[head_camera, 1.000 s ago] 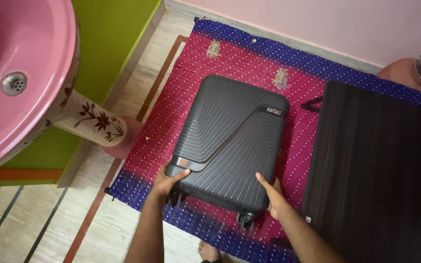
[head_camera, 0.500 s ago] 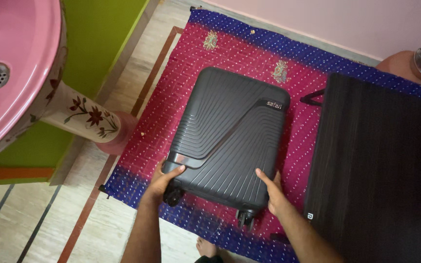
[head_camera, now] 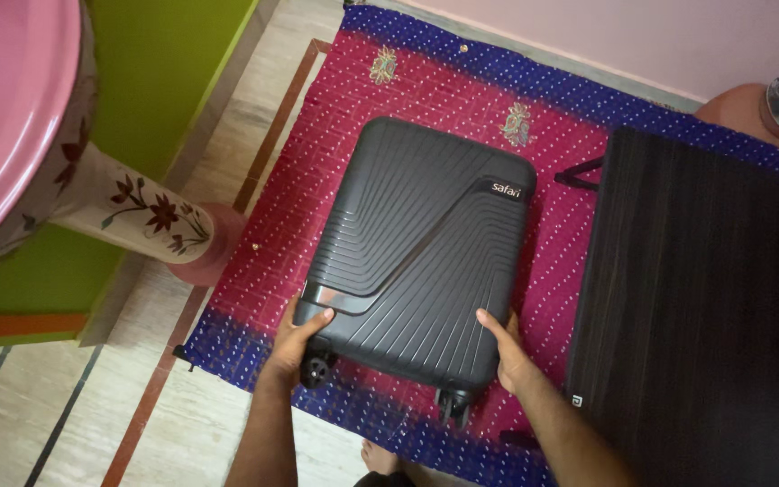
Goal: The person opens a suitcase, arranges the internal straps, and begins placing clothes inside.
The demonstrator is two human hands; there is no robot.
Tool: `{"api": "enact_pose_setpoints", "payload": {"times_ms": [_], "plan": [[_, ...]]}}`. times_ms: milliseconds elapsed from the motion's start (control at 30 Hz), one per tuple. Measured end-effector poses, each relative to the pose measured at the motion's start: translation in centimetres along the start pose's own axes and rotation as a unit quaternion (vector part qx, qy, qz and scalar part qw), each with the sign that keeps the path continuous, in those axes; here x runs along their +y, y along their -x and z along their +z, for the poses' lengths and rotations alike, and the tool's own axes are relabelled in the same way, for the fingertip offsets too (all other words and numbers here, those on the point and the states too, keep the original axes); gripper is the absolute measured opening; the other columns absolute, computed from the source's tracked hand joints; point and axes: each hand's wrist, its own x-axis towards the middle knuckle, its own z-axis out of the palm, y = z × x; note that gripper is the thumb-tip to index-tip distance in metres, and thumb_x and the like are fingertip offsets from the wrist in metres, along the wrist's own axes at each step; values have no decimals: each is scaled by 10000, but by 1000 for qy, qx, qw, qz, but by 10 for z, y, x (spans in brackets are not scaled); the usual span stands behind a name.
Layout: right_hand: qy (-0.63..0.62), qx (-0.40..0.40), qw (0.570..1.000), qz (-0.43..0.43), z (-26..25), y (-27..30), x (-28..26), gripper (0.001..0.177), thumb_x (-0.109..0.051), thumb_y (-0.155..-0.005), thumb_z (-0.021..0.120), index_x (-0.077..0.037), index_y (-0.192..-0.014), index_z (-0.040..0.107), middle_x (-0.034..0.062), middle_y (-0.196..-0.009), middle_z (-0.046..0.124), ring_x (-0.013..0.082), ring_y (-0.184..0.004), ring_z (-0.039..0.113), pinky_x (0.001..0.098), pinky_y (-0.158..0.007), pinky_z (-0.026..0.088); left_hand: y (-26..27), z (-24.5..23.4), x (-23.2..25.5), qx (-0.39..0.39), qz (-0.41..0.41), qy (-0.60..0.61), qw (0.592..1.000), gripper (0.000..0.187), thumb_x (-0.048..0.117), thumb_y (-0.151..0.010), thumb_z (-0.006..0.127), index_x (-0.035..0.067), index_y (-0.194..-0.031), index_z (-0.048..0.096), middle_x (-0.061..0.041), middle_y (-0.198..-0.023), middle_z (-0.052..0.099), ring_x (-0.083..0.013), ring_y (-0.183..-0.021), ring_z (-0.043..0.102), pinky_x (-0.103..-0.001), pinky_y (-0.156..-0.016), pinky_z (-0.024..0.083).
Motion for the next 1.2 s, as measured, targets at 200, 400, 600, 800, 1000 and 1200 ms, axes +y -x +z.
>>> {"api": "enact_pose_setpoints", "payload": {"times_ms": [200,400,600,800,1000,1200], "plan": [[-27,11,999,-43,0,-9,11,954,-412,-747,767,-195,-1551,303,132,-1510,481,308,-1376,489,523,-1095,450,-2,-2,-5,14,-5,-30,999,761,218,-738,822,144,-1437,530,-113,-1131,702,-233,-943,689,-385,-777,567],[-49,-4,998,-33,-6,-2,8,801,-372,-789,751,-113,-1471,419,180,-1383,590,324,-1240,612,500,-996,540,7,0,-5,-1,44,-42,998,688,199,-776,822,89,-1400,554,-111,-1102,703,-212,-930,684,-354,-769,564],[-72,-16,996,-41,-5,16,16,743,-335,-782,773,-94,-1423,486,159,-1336,634,304,-1219,626,477,-995,541,45,0,3,19,15,-7,1000,652,200,-755,794,157,-1362,561,-74,-1062,727,-184,-908,705,-339,-750,578],[-64,-20,998,-19,-3,45,12,776,-348,-764,771,-119,-1447,482,124,-1341,634,272,-1225,622,468,-1004,535,73,-7,7,47,6,-19,999,599,185,-776,808,112,-1338,611,-81,-1073,718,-192,-906,689,-347,-756,567],[-45,-43,998,-30,-2,76,2,786,-358,-768,784,-65,-1443,506,151,-1345,643,273,-1221,626,440,-1005,533,106,-17,17,45,17,-30,998,628,206,-783,796,97,-1370,603,-91,-1129,716,-197,-981,684,-346,-829,550],[-35,-57,997,-40,-11,103,-15,849,-374,-745,793,-105,-1467,436,125,-1416,585,257,-1309,552,432,-1088,450,144,-14,23,53,37,-15,998,626,179,-803,780,80,-1392,594,-105,-1132,713,-203,-992,681,-347,-854,546]]}}
